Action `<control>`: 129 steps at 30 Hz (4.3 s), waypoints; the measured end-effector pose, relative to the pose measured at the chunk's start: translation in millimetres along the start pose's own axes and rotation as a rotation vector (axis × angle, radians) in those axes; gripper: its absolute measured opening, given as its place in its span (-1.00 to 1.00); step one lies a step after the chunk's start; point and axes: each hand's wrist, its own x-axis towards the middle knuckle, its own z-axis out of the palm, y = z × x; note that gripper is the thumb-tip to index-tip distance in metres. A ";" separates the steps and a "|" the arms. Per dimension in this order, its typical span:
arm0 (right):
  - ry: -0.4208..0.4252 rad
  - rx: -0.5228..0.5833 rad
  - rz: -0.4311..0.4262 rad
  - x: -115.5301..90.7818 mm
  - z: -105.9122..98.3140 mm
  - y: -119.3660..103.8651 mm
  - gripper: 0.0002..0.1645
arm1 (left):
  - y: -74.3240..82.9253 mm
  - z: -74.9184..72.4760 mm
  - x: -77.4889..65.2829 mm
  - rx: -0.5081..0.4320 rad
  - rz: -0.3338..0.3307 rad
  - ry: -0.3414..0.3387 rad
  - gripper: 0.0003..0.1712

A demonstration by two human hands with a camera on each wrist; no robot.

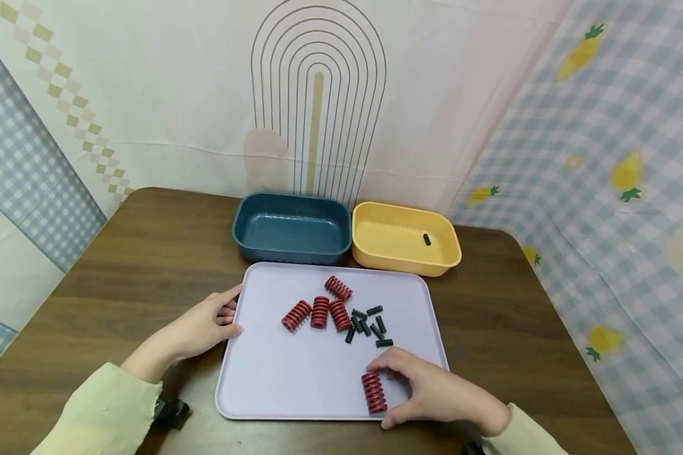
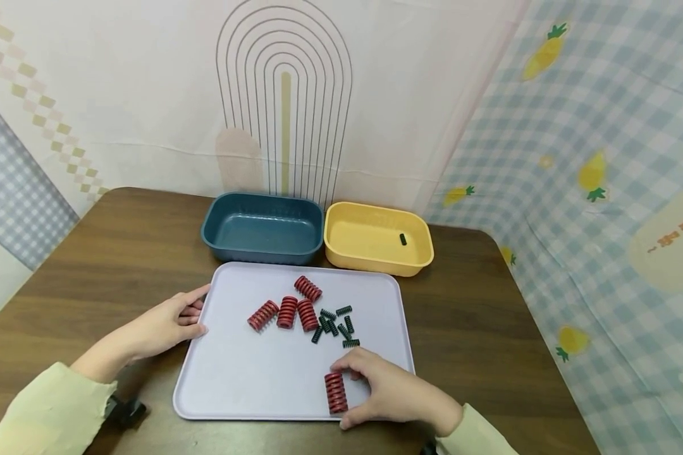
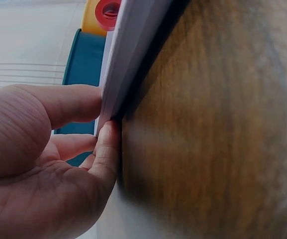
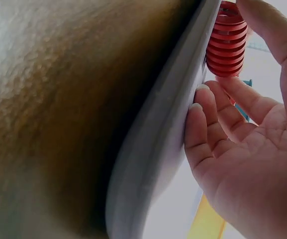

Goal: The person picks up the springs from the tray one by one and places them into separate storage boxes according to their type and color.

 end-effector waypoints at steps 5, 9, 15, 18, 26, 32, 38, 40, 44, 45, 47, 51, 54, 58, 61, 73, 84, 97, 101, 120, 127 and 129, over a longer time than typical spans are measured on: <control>-0.014 -0.039 0.004 2.2 1.3 -2.5 -0.28 | -1.6 -0.2 0.3 0.010 0.005 0.008 -0.10; -0.024 -0.049 0.032 3.1 2.7 -2.8 -0.33 | -2.4 0.0 -0.4 0.010 -0.004 0.004 -0.10; 0.002 -0.073 0.022 4.0 4.6 -2.9 -0.38 | -3.2 -0.4 0.2 0.018 -0.006 0.001 -0.09; 0.035 -0.092 0.010 4.6 5.6 -3.3 -0.40 | -2.6 -0.8 1.2 0.020 0.010 0.005 -0.09; 0.119 -0.131 -0.001 4.5 10.8 -1.4 -0.41 | -1.9 0.5 -0.3 0.014 0.002 0.000 -0.09; 0.181 -0.139 -0.008 4.6 13.6 0.8 -0.39 | -3.6 0.4 0.4 0.012 0.010 0.004 -0.10; 0.223 -0.120 0.001 6.7 12.3 0.2 -0.40 | -3.0 0.3 -0.1 0.012 0.016 0.004 -0.11; 0.233 -0.115 0.012 7.7 10.1 0.2 -0.40 | -2.0 0.2 -0.2 0.011 0.021 0.007 -0.11; 0.268 -0.100 -0.001 10.1 3.3 -0.9 -0.39 | -0.7 0.3 -0.6 0.011 0.026 0.011 -0.12; 0.277 -0.098 -0.003 11.3 1.0 -1.4 -0.39 | -0.6 0.3 -0.7 0.009 0.025 0.010 -0.11; 0.300 -0.090 -0.011 13.8 -4.7 -3.1 -0.38 | -0.5 0.2 -0.9 0.008 0.022 0.009 -0.12; 0.351 -0.073 0.004 23.5 -20.0 -7.0 -0.36 | 0.1 -0.3 -0.1 0.002 0.018 0.006 -0.11; 0.409 -0.053 0.007 34.4 -32.4 -10.9 -0.35 | 1.3 -0.6 2.0 0.005 0.017 0.010 -0.11; 0.480 -0.034 0.024 49.9 -47.4 -17.7 -0.29 | 2.8 -0.6 5.2 0.015 0.019 0.018 -0.13; 0.523 -0.020 0.048 61.3 -57.2 -22.2 -0.26 | 4.8 -0.6 6.2 0.031 0.026 0.029 -0.16; 0.667 0.078 0.076 117.2 -75.6 -31.3 -0.27 | 5.6 -0.9 4.0 0.027 0.031 0.043 -0.21; 0.774 0.049 0.105 173.1 -84.9 -35.4 -0.29 | 2.3 0.0 4.0 0.018 0.047 0.031 -0.20; 0.722 -0.084 0.202 203.8 -73.9 -31.6 -0.30 | -2.8 -1.1 6.9 0.034 0.105 0.046 -0.20; 0.706 -0.120 0.230 206.2 -71.8 -30.1 -0.27 | -2.0 -1.3 6.1 0.035 0.103 0.048 -0.21; 0.672 -0.204 0.240 207.4 -70.0 -27.7 -0.21 | -1.0 -0.3 5.0 0.039 0.084 0.043 -0.22; 0.670 -0.187 0.214 204.5 -70.0 -28.1 -0.34 | -5.0 -3.0 5.8 -0.013 0.078 0.017 -0.21; 0.653 -0.167 0.192 201.9 -70.9 -28.4 -0.35 | -5.9 -4.0 5.6 -0.025 0.070 0.011 -0.21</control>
